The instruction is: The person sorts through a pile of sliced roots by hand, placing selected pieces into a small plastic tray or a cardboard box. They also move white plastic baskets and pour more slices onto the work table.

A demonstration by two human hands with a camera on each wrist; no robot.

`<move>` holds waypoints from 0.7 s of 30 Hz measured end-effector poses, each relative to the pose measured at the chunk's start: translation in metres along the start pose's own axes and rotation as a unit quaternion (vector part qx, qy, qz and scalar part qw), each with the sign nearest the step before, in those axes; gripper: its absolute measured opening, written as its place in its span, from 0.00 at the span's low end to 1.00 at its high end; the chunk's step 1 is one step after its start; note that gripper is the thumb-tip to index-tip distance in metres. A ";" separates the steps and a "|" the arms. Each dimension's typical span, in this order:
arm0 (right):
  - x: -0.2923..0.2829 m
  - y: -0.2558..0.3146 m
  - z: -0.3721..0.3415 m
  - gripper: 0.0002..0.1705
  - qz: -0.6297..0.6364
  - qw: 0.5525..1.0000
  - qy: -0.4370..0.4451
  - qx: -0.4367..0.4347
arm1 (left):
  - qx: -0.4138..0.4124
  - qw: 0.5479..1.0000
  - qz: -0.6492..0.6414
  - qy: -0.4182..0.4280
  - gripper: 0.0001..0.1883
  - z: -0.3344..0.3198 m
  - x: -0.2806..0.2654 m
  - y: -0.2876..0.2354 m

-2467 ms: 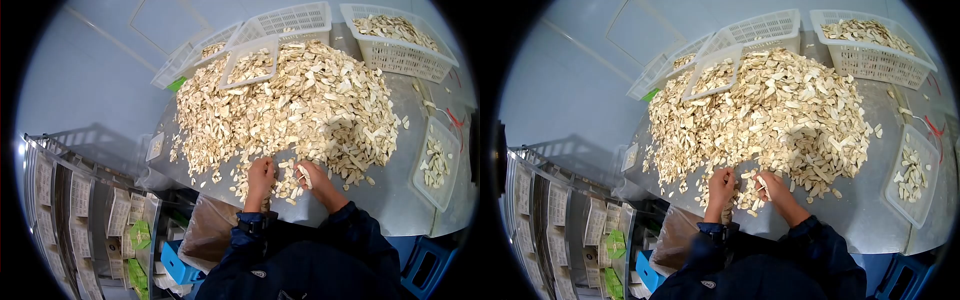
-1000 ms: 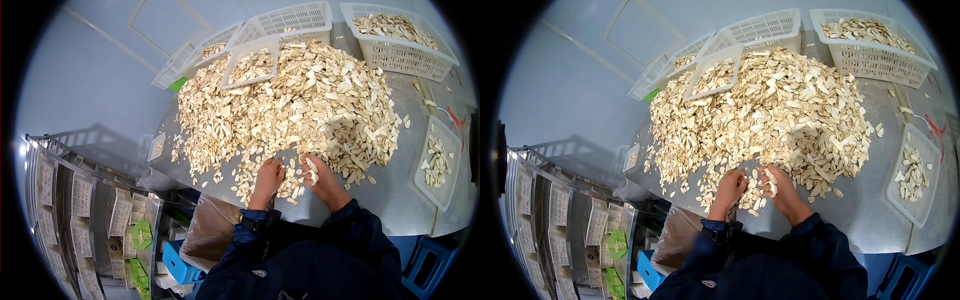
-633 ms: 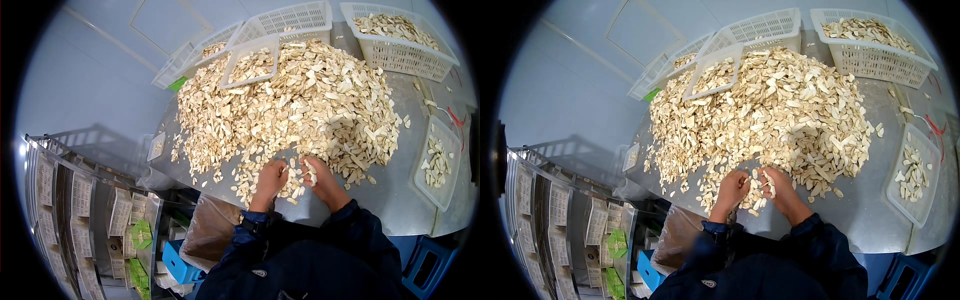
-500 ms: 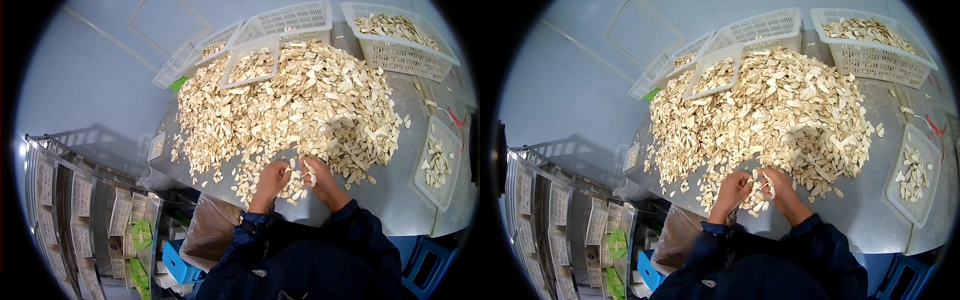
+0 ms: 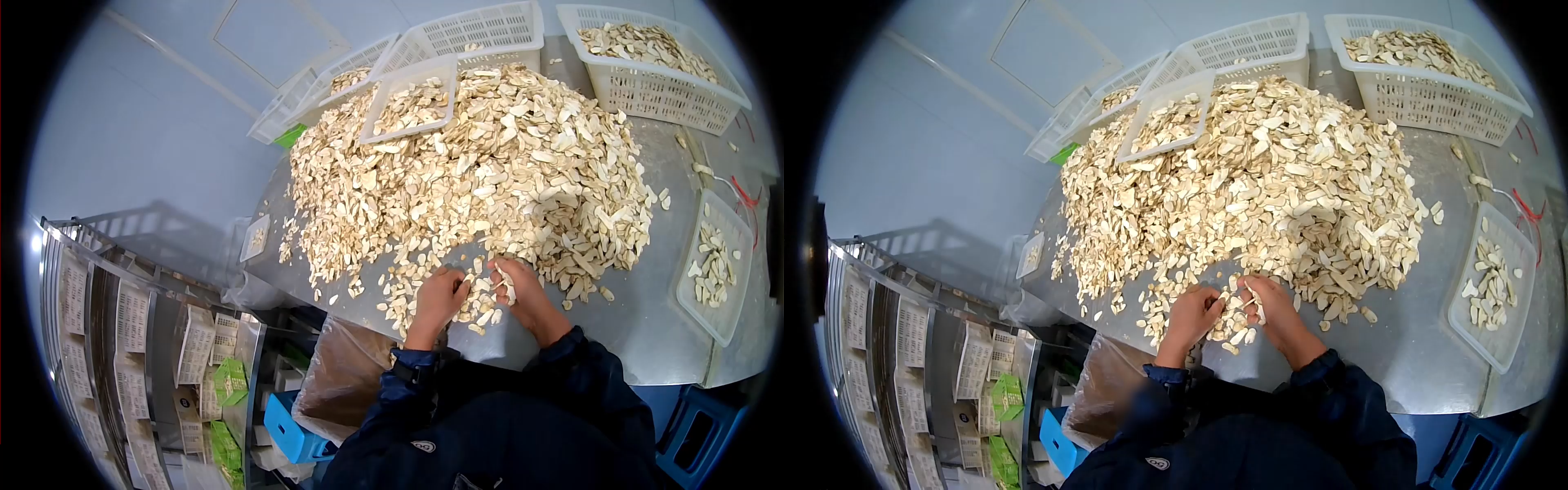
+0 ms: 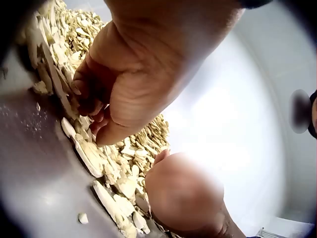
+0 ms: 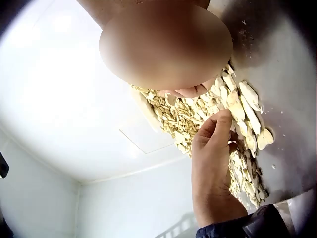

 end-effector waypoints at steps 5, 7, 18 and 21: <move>-0.004 0.004 0.002 0.12 0.004 1.000 -0.007 -0.002 | 0.008 0.997 -0.059 -0.055 0.09 0.003 0.007 0.005; -0.005 0.005 0.003 0.11 0.006 1.000 -0.005 -0.007 | 0.017 0.993 -0.107 -0.041 0.08 0.002 0.008 0.002; -0.004 0.007 0.003 0.11 -0.006 1.000 -0.020 -0.007 | 0.066 0.995 -0.064 0.045 0.06 -0.003 0.018 -0.019; -0.004 0.006 0.003 0.10 -0.016 1.000 -0.018 -0.008 | 0.055 0.996 -0.060 0.033 0.06 -0.005 0.014 -0.015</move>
Point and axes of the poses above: each hand's wrist, its own z-axis towards the middle knuckle, its own x-axis out of the palm, y = z × x, the point moved 1 cm from there along z, towards the middle knuckle, and after that the axes turned 12 degrees about -x, right-handed, at the moved point
